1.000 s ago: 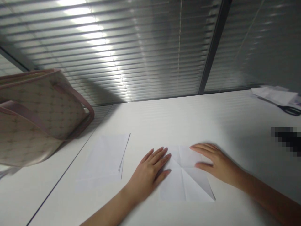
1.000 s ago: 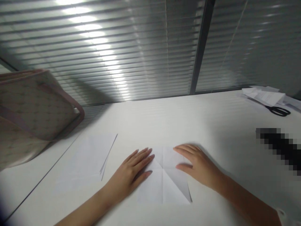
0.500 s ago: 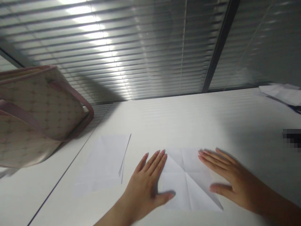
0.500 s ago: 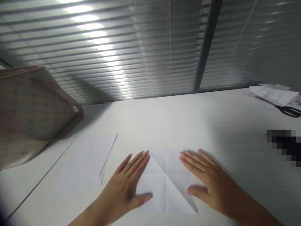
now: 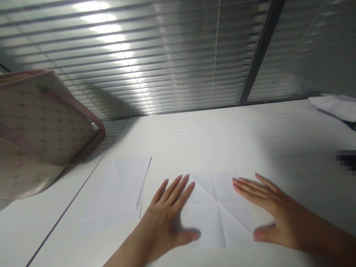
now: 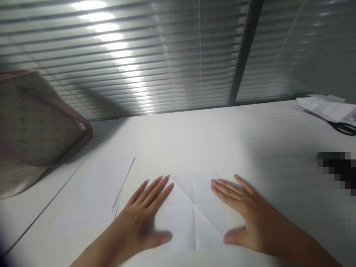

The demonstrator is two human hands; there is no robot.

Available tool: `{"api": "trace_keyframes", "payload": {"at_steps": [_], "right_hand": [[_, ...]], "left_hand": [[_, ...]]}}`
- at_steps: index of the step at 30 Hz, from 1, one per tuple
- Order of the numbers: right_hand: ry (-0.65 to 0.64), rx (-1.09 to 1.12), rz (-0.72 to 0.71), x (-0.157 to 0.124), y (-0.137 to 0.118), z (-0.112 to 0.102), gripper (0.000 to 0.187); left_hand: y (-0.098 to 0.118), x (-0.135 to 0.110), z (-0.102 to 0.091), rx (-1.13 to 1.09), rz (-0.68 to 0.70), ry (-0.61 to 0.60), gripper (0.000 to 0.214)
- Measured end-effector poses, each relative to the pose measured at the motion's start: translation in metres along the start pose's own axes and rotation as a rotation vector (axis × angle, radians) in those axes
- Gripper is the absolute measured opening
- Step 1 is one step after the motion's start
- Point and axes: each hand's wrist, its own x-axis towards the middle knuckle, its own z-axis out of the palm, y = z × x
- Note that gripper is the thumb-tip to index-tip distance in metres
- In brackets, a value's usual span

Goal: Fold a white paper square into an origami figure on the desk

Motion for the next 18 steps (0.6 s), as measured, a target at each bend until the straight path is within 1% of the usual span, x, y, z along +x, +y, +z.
{"api": "trace_keyframes", "payload": {"at_steps": [3, 6, 8, 10, 12, 13, 14, 15, 16, 18], "right_hand": [[0.012, -0.001, 0.000, 0.000, 0.001, 0.002, 0.096], [0.065, -0.024, -0.014, -0.003, 0.000, 0.005, 0.097], [0.107, -0.033, -0.040, -0.005, -0.002, 0.006, 0.099], [0.158, -0.023, -0.057, -0.006, -0.003, 0.005, 0.094], [0.229, 0.005, -0.052, -0.003, -0.002, 0.002, 0.079], [0.266, 0.020, -0.048, 0.000, -0.002, 0.000, 0.070], [0.299, 0.036, -0.046, 0.005, -0.001, -0.002, 0.061], [0.314, 0.048, -0.063, 0.012, -0.001, -0.005, 0.054], [0.310, 0.056, -0.086, 0.020, -0.001, -0.007, 0.051], [0.244, 0.067, -0.132, 0.036, -0.003, -0.009, 0.049]], "left_hand": [[-0.001, 0.001, 0.000, -0.028, 0.019, 0.000, 0.103], [-0.003, 0.001, -0.006, -0.115, 0.028, 0.032, 0.111], [-0.003, -0.001, -0.011, -0.160, 0.000, 0.076, 0.107], [0.002, -0.003, -0.015, -0.159, -0.040, 0.132, 0.100], [0.016, -0.004, -0.018, -0.142, -0.060, 0.202, 0.086], [0.025, -0.004, -0.018, -0.149, -0.042, 0.231, 0.072], [0.035, -0.004, -0.017, -0.178, 0.008, 0.282, 0.056], [0.046, -0.004, -0.015, -0.211, 0.073, 0.314, 0.045], [0.055, -0.004, -0.013, -0.222, 0.140, 0.311, 0.040], [0.068, -0.003, -0.009, -0.162, 0.208, 0.279, 0.042]]}}
